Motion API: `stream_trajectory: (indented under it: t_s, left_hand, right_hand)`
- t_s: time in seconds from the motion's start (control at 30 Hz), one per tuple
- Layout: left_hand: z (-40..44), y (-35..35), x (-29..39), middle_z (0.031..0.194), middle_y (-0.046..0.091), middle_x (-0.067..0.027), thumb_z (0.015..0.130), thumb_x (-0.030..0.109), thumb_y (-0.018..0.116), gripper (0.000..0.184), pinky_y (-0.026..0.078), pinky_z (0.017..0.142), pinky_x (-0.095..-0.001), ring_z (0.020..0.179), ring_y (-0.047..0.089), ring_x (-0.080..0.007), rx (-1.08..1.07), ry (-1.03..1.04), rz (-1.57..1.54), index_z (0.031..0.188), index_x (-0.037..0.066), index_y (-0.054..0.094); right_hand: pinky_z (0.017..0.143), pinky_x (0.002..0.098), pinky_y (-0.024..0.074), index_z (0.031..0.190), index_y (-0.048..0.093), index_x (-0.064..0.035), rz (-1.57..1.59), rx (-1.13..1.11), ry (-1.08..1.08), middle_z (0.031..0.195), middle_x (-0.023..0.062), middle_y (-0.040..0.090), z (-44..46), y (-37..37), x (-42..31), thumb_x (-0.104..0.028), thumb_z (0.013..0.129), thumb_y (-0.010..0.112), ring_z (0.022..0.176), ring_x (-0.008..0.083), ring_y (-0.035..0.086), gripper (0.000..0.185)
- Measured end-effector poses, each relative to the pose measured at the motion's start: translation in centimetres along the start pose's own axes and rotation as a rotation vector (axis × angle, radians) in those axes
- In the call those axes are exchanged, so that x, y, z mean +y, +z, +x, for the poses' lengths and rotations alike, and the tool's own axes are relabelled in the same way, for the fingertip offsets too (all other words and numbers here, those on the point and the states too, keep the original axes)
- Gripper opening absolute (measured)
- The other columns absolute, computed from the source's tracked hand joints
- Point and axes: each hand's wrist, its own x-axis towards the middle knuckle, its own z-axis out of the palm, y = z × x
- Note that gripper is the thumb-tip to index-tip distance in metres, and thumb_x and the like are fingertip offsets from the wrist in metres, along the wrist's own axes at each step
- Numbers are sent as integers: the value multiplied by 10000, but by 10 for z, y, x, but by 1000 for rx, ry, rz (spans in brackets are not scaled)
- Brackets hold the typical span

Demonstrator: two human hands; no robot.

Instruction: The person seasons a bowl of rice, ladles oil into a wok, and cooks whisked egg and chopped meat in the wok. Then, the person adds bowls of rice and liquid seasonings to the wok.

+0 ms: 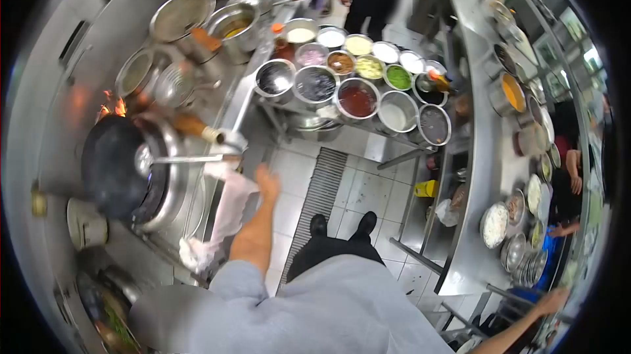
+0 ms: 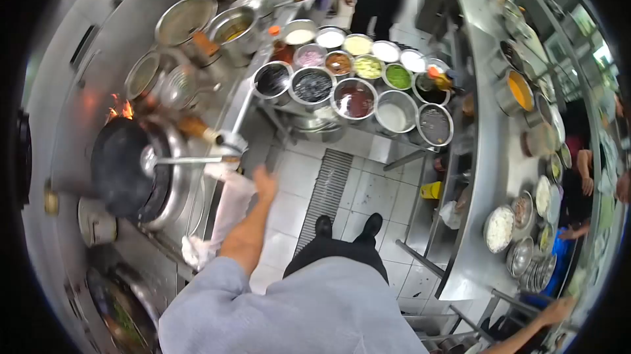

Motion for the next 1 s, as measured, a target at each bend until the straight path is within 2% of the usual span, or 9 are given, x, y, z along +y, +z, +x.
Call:
stream_trajectory:
  t_s: [0.07,0.17,0.2,0.27,0.3,0.63,0.77,0.9,1.0]
  left_hand:
    - [51,9,-46,1190,597,-201,840,237,618,409,391,1010,-442,1132,542,-323,103,-127,103,1176,5,607]
    - [58,-55,-63,1011,675,-170,872,337,638,415,509,848,-417,928,645,-259,-403,707,997,1136,18,660]
    - [98,-41,-64,1028,668,-173,871,328,637,418,503,859,-417,945,637,-264,-375,676,934,1145,13,652]
    - [155,0,-25,1063,654,-178,869,310,634,425,491,882,-419,979,623,-273,-339,453,695,1164,3,635]
    - [175,13,5,1080,647,-181,868,301,633,429,485,893,-420,997,616,-278,-332,374,597,1173,-1,627]
    - [125,13,30,1254,577,-211,857,210,620,490,427,1004,-430,1169,546,-324,-394,117,-5,1265,-50,543]
    - [7,29,52,1378,491,-235,836,126,607,579,390,1055,-389,1278,469,-323,-828,243,49,1353,-79,446]
    - [-143,-22,282,1430,474,-113,1012,358,468,524,351,1074,-350,1305,451,-256,-1803,153,-545,1431,49,413]
    - [-196,-77,390,1365,529,-105,1028,383,403,482,428,996,-373,1217,525,-232,-1912,-129,-900,1363,40,460]
  right_hand:
    - [916,411,474,1103,651,10,-82,-335,-113,1135,183,659,-48,-63,-120,-121,936,497,1035,335,621,263]
    - [806,427,488,1165,613,-26,347,-941,-239,934,182,658,-149,-106,-243,-139,926,468,854,318,631,302]
    - [754,424,504,1147,617,-23,770,-810,-141,971,191,661,-180,-120,-296,-195,927,493,864,316,640,306]
    - [846,451,482,1081,652,-16,870,-1514,354,1062,194,676,-177,-168,-375,-263,872,588,984,347,640,330]
    - [884,444,475,1112,651,-30,850,-1225,-117,1056,196,675,-210,-161,-392,-291,854,620,1009,355,630,368]
    - [831,393,484,1121,577,-54,1204,-1479,197,1027,164,649,-291,-201,-421,-321,882,620,968,299,627,361]
    - [777,302,462,1084,579,-69,1418,-1421,329,951,38,606,-255,-224,-445,-280,910,627,883,139,563,277]
    - [753,239,424,1007,587,-89,1882,-1262,626,903,-61,528,-223,-229,-464,-267,971,578,845,51,475,183]
    - [721,243,420,908,620,-29,1791,-1111,750,837,-47,551,-152,-250,-428,-242,963,585,800,49,477,222]
